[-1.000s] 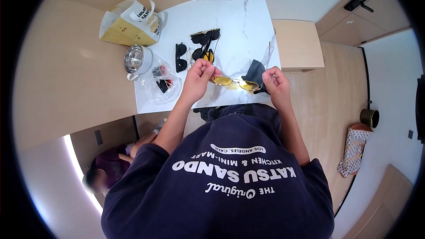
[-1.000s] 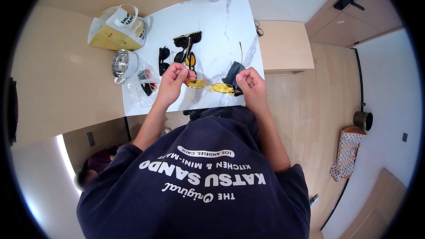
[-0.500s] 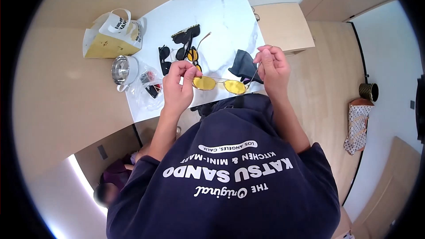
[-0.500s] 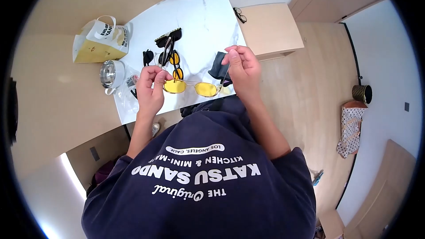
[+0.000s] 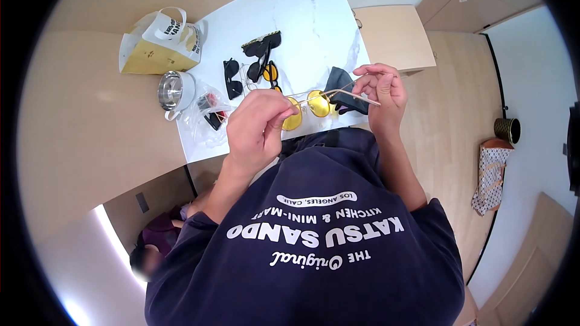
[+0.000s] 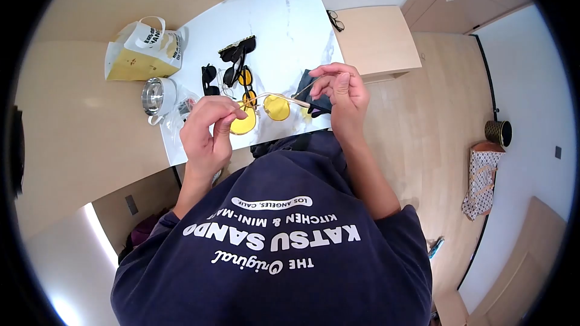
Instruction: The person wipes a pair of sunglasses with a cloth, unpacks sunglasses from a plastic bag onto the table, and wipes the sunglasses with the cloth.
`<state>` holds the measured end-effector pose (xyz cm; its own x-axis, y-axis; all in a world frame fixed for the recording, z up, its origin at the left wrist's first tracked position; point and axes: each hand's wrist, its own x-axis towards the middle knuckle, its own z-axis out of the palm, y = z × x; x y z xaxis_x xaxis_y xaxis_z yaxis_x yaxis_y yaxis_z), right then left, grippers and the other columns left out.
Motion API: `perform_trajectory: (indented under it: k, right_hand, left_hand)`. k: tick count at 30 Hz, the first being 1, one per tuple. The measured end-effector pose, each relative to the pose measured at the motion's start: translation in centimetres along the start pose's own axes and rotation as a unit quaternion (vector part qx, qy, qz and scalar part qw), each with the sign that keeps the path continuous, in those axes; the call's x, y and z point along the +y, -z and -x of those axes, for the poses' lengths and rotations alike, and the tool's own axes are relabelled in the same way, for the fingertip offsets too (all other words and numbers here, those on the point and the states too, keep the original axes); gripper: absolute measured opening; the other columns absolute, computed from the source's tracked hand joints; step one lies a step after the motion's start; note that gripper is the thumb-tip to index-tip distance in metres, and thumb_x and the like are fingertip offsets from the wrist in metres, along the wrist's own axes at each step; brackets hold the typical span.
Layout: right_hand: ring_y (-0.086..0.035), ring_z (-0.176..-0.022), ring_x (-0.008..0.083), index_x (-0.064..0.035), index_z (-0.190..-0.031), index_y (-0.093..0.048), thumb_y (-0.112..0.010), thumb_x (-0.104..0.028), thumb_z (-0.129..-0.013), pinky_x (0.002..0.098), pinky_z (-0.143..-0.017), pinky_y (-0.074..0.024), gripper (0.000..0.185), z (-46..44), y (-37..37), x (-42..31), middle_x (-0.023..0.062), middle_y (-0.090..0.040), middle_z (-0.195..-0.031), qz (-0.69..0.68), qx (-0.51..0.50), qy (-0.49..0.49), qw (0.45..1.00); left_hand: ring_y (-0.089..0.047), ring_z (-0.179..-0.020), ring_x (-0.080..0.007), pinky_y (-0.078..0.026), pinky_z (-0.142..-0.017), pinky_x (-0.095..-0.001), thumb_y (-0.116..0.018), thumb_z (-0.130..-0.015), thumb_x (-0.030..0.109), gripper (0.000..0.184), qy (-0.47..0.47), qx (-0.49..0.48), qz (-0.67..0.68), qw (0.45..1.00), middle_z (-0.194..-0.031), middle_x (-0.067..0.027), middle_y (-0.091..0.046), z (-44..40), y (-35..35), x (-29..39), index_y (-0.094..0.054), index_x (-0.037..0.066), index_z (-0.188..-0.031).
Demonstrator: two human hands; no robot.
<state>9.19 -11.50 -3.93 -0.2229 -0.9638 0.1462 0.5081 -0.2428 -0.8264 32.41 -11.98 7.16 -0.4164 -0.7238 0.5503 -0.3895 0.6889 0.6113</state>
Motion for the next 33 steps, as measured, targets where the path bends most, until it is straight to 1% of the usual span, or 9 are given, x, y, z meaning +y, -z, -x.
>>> perform_trajectory:
  k: [4,12,16,18,21,22,25,28,33]
  right_hand:
    - [-0.065,-0.087,0.0203,0.0029,-0.12,-0.053,-0.038,-0.031,-0.112,0.0335,-0.078,-0.054,0.037,0.1,0.2,0.3,0.0214,-0.065,-0.116,-0.009,-0.021,0.017,1.0]
    - [-0.066,-0.092,0.022,0.0045,-0.124,-0.049,-0.033,-0.037,-0.112,0.0356,-0.082,-0.0541,0.046,0.3,0.2,0.4,0.0237,-0.063,-0.119,-0.032,-0.034,0.061,0.997]
    - [-0.065,-0.092,0.0219,0.0055,-0.126,-0.048,-0.034,-0.038,-0.111,0.0358,-0.083,-0.0539,0.048,0.3,0.3,0.4,0.0236,-0.062,-0.118,-0.039,-0.04,0.079,0.995]
    - [-0.064,-0.088,0.0204,0.0061,-0.124,-0.05,-0.035,-0.039,-0.111,0.0339,-0.08,-0.0529,0.049,0.4,0.1,0.3,0.0215,-0.063,-0.113,-0.02,-0.034,0.083,0.996]
    - [-0.06,-0.081,0.017,0.0057,-0.12,-0.055,-0.039,-0.039,-0.11,0.0298,-0.075,-0.0499,0.048,0.7,0.3,-0.1,0.0168,-0.063,-0.104,0.04,-0.046,0.104,0.993]
    - [-0.059,-0.078,0.0157,0.0054,-0.118,-0.057,-0.041,-0.039,-0.11,0.0283,-0.072,-0.0487,0.048,0.8,0.4,-0.2,0.015,-0.063,-0.1,0.065,-0.055,0.113,0.99]
    - [-0.054,-0.073,0.0126,0.0037,-0.112,-0.061,-0.045,-0.039,-0.109,0.0249,-0.067,-0.0441,0.045,1.1,-0.5,-1.2,0.011,-0.061,-0.094,0.123,-0.063,0.151,0.979]
    - [-0.052,-0.072,0.0113,0.0019,-0.11,-0.062,-0.048,-0.039,-0.108,0.0241,-0.065,-0.0424,0.043,1.4,-1.2,-2.0,0.0099,-0.06,-0.093,0.14,-0.078,0.17,0.972]
    - [-0.048,-0.07,0.011,0.0008,-0.101,-0.059,-0.047,-0.038,-0.108,0.0245,-0.064,-0.0402,0.041,1.4,-1.9,-2.5,0.0095,-0.059,-0.092,0.115,-0.068,0.163,0.978]
  left_hand:
    - [-0.068,-0.081,-0.0258,-0.056,-0.073,-0.0341,-0.062,-0.09,-0.01,0.012,-0.021,-0.013,0.006,1.0,-0.086,-0.0155,-0.069,0.1,0.1,0.0,-0.06,-0.002,-0.098]
    - [-0.068,-0.082,-0.0282,-0.059,-0.069,-0.0354,-0.059,-0.089,-0.014,0.017,-0.052,-0.009,0.012,0.999,-0.088,-0.0182,-0.067,0.4,0.0,-0.5,-0.06,-0.003,-0.102]
    - [-0.068,-0.083,-0.0284,-0.059,-0.075,-0.0366,-0.058,-0.091,-0.013,0.015,-0.049,-0.01,0.014,0.999,-0.089,-0.0183,-0.068,0.1,0.0,-0.6,-0.058,-0.003,-0.102]
    - [-0.069,-0.086,-0.029,-0.058,-0.079,-0.0376,-0.057,-0.092,-0.012,0.013,-0.038,-0.013,0.011,0.999,-0.09,-0.0181,-0.068,0.1,0.2,-0.9,-0.058,-0.003,-0.101]
    - [-0.069,-0.091,-0.0296,-0.057,-0.086,-0.0392,-0.054,-0.097,-0.008,0.008,0.015,0.015,0.007,1.0,-0.092,-0.0175,-0.069,0.8,-0.3,-2.8,-0.055,-0.002,-0.102]
    - [-0.069,-0.095,-0.0294,-0.057,-0.089,-0.0403,-0.051,-0.103,-0.001,0.004,0.027,0.033,0.04,0.998,-0.093,-0.0173,-0.069,1.2,-0.6,-4.0,-0.051,-0.001,-0.106]
    - [-0.069,-0.097,-0.0286,-0.056,-0.092,-0.0411,-0.048,-0.106,0.005,0.006,0.082,0.067,0.092,0.99,-0.095,-0.0178,-0.069,1.8,-0.9,-5.1,-0.047,0.0,-0.11]
    - [-0.068,-0.1,-0.0288,-0.056,-0.092,-0.0408,-0.048,-0.107,0.007,0.009,0.075,0.073,0.111,0.988,-0.1,-0.0188,-0.069,2.1,-0.8,-5.9,-0.046,0.0,-0.112]
    - [-0.069,-0.1,-0.0275,-0.057,-0.09,-0.0375,-0.047,-0.107,0.007,0.009,0.089,0.074,0.103,0.988,-0.103,-0.0192,-0.07,2.1,-0.6,-6.1,-0.045,0.0,-0.113]
